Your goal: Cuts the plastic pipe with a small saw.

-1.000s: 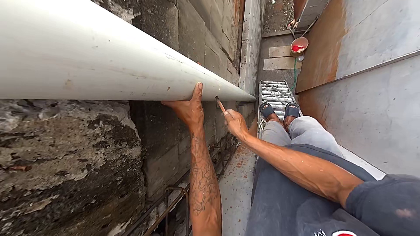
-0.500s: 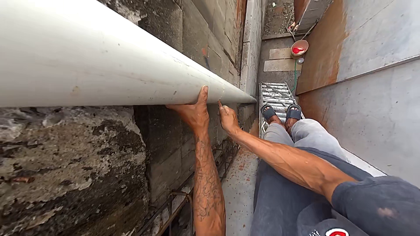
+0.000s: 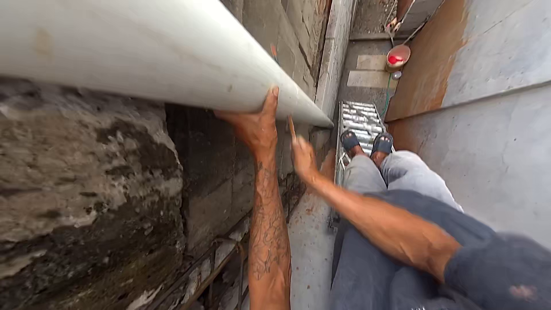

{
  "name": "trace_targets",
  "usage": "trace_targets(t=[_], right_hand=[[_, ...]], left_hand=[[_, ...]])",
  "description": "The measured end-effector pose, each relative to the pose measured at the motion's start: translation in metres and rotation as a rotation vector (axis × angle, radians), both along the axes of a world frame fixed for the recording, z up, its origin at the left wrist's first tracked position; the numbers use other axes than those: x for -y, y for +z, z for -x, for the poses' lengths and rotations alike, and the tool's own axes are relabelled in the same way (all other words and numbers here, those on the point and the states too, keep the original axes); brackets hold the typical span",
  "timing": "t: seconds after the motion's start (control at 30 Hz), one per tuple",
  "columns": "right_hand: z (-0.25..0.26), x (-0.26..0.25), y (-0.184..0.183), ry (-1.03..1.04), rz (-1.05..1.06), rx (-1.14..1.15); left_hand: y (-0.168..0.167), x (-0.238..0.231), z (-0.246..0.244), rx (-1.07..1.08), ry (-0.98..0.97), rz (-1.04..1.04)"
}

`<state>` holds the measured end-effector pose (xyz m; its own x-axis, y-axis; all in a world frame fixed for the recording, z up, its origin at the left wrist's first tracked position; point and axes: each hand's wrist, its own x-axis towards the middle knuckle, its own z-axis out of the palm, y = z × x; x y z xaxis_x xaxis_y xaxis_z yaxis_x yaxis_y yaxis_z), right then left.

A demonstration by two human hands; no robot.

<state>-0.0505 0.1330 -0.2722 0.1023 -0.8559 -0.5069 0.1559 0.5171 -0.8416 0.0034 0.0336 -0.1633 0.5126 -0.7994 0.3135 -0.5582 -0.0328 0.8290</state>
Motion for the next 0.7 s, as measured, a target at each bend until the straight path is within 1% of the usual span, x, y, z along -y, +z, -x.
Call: trace_targets(t=[0.03,0.1,0.17,0.2,0.27,0.33,0.37,0.4,0.43,0.47,0.53,0.57,0.63,0.67,0.7], right_hand=[[0.003,0.001,-0.003,0.020,-0.001,-0.033],[0.010,0.023,-0.001,0.034,-0.005,-0.063],[0.001,0.061,-0.003,-0.036,0.015,-0.050],[-0.004,0.069,-0.004,-0.070,0.021,-0.037],[-0.008,0.037,-0.004,-0.038,0.053,-0.041],[0.000,0.029,-0.006,0.015,0.054,-0.058],[0.004,0.032,-0.008,0.050,0.040,-0.070],[0.008,0.046,-0.010,0.070,0.054,-0.077],[0.007,0.064,-0.012,0.045,0.083,-0.070],[0.003,0.070,-0.015,0.006,0.104,-0.052],[-0.003,0.024,-0.010,0.015,0.099,-0.026],[0.000,0.012,-0.011,0.033,0.103,-0.031],[0.009,0.017,-0.018,0.045,0.088,-0.019],[0.014,0.026,-0.017,0.076,0.060,0.006],[0.010,0.037,-0.020,0.062,0.060,0.034]], left_hand=[[0.000,0.007,0.001,-0.024,-0.011,0.024],[-0.001,0.008,0.003,-0.048,-0.001,0.025],[-0.001,0.005,0.002,-0.017,0.023,-0.006],[-0.002,0.006,0.002,0.008,0.037,-0.015],[-0.003,0.000,0.001,0.021,0.043,-0.038],[-0.003,0.008,0.005,-0.004,0.051,-0.028],[-0.002,0.006,0.005,-0.013,0.051,-0.044],[-0.001,0.006,0.006,-0.023,0.048,-0.036],[-0.003,0.009,0.006,-0.030,0.037,-0.001],[-0.006,0.008,0.005,-0.030,0.022,0.037],[-0.005,-0.006,0.001,-0.004,0.004,0.000],[-0.003,-0.003,0.001,-0.015,-0.023,-0.006],[-0.006,0.010,0.002,-0.049,-0.041,0.036],[-0.009,0.008,0.002,-0.055,-0.034,0.063],[-0.010,0.005,0.002,-0.046,-0.021,0.065]])
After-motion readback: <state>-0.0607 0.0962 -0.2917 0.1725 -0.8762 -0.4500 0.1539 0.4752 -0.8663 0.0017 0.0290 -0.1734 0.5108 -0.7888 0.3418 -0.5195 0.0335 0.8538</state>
